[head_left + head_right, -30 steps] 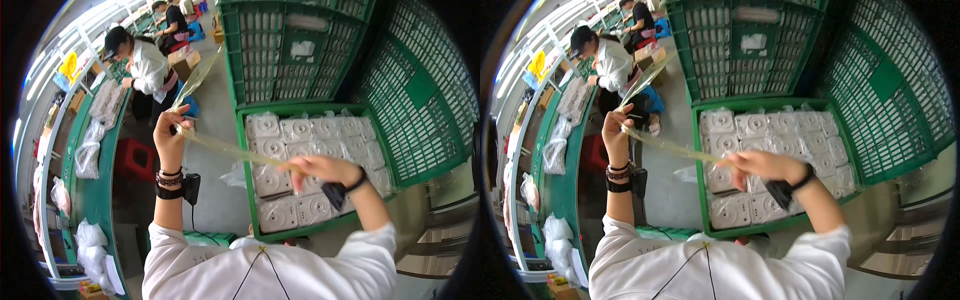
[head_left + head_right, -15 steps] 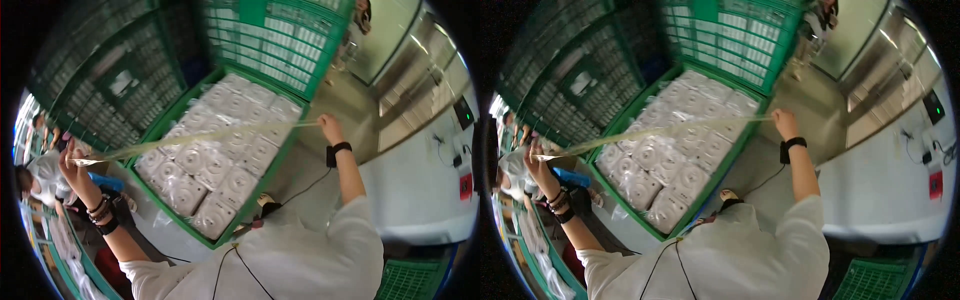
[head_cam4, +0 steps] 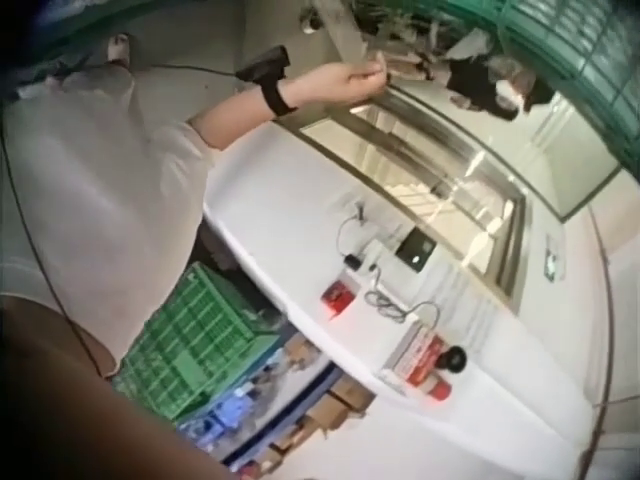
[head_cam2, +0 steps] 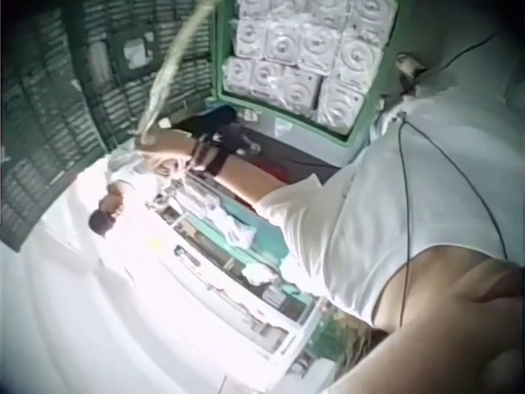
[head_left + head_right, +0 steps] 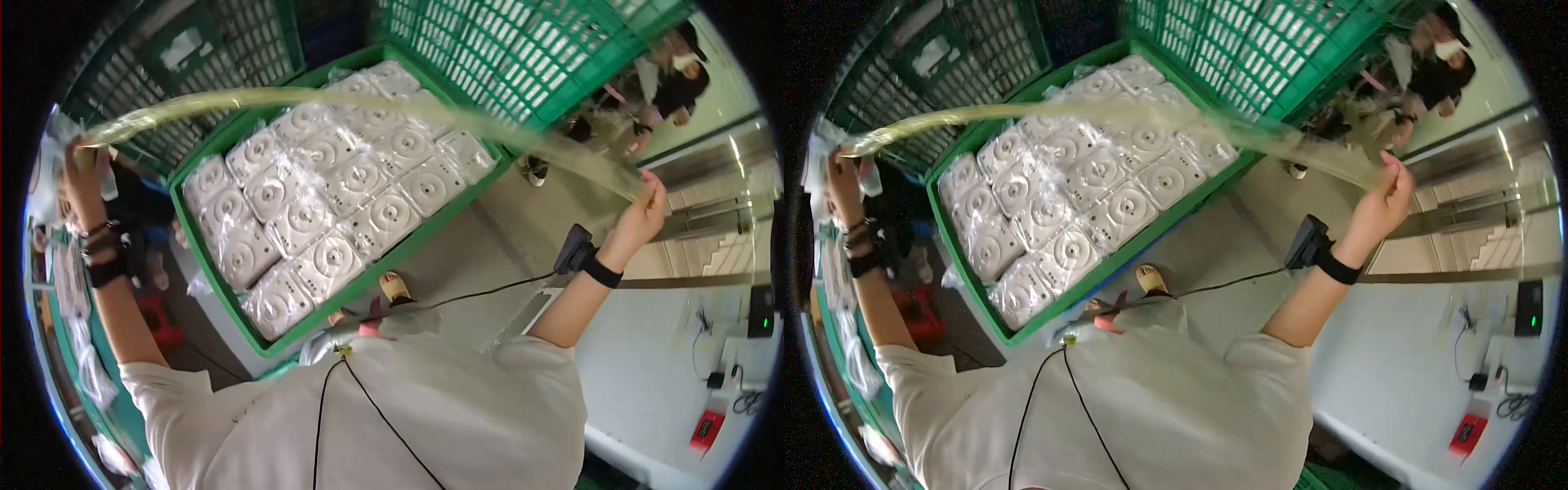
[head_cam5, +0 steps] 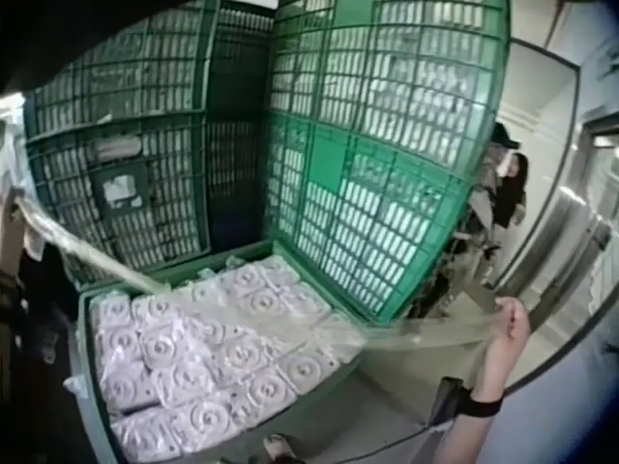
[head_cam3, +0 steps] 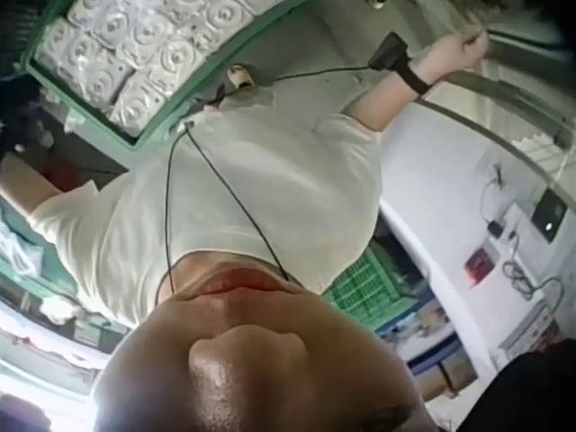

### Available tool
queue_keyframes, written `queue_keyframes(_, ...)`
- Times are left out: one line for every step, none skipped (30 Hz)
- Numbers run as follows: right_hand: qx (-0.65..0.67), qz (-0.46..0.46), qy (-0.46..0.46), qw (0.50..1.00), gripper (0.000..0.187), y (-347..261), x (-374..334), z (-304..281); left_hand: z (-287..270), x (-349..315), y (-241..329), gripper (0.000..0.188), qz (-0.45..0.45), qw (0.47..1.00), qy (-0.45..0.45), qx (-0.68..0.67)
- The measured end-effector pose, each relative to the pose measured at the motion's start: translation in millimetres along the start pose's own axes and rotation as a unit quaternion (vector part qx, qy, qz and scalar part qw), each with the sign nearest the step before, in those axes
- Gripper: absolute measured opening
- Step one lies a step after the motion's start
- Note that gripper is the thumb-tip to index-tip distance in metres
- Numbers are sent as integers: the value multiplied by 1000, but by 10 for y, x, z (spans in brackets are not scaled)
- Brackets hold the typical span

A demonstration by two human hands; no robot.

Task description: The person moves a green crate onto a table, removes plastic bags from it, and then takes out plastic-wrapped white components to unwrap and place on the table.

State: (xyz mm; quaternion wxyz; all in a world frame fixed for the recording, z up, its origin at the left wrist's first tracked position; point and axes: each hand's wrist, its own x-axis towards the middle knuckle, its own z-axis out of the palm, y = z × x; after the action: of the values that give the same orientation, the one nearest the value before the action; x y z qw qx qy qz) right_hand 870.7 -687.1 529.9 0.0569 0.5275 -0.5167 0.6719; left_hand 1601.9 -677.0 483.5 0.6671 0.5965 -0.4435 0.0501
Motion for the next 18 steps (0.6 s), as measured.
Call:
queue_keyframes(-80,-90,-14,993,14,3,-16,90,-144,98,-6,24,-5,1000,17,-18)
queue_keyframes(-162,-181,-23,970,11,-5,-15,128,-279,169,9,25,-6,999,25,-37)
queue_keyframes(-239,-270,-29,932,10,-33,-19,184,-414,235,29,26,-5,998,29,-54)
queue_keyframes(-228,-272,-35,934,10,-136,-91,306,-572,261,79,27,-1,998,26,-63)
queue_keyframes(-303,-339,-52,889,10,-301,-212,473,-655,282,132,28,5,997,18,-76)
queue_keyframes(-371,-401,-67,835,14,-427,-322,633,-704,273,222,29,14,996,6,-82)
queue_keyframes(-300,-376,-122,868,15,-444,-394,804,-715,257,324,30,23,996,-11,-89)
queue_keyframes(-230,-348,-177,891,16,-452,-478,1002,-664,233,410,31,33,994,-33,-97)
queue_keyframes(-153,-343,-203,904,17,-556,-591,1211,-568,215,509,33,47,991,-58,-107)
queue_keyframes(-72,-334,-229,912,18,-706,-744,1440,-464,202,632,34,64,988,-86,-113)
queue_keyframes(-9,-366,-289,884,22,-990,-954,1650,-430,167,766,35,76,986,-107,-105)
queue_keyframes(106,-368,-338,859,26,-1365,-1194,1794,-372,118,868,36,90,983,-128,-90)
queue_keyframes(110,-408,-390,818,32,-1542,-1333,1928,137,6,1124,37,85,981,-146,-99)
queue_keyframes(137,-423,-345,827,36,-1749,-1442,2060,494,-133,1517,38,85,980,-157,-92)
queue_keyframes(166,-439,-300,831,39,-1894,-1504,2160,709,-140,1611,41,79,979,-179,-64)
queue_keyframes(162,-442,-295,832,39,-1938,-1503,2232,849,-137,1594,45,70,977,-200,-29)
queue_keyframes(161,-446,-273,837,39,-1986,-1521,2325,932,-116,1453,45,73,976,-202,-30)
queue_keyframes(167,-450,-254,840,38,-2041,-1547,2455,987,-94,1229,43,90,972,-218,-12)
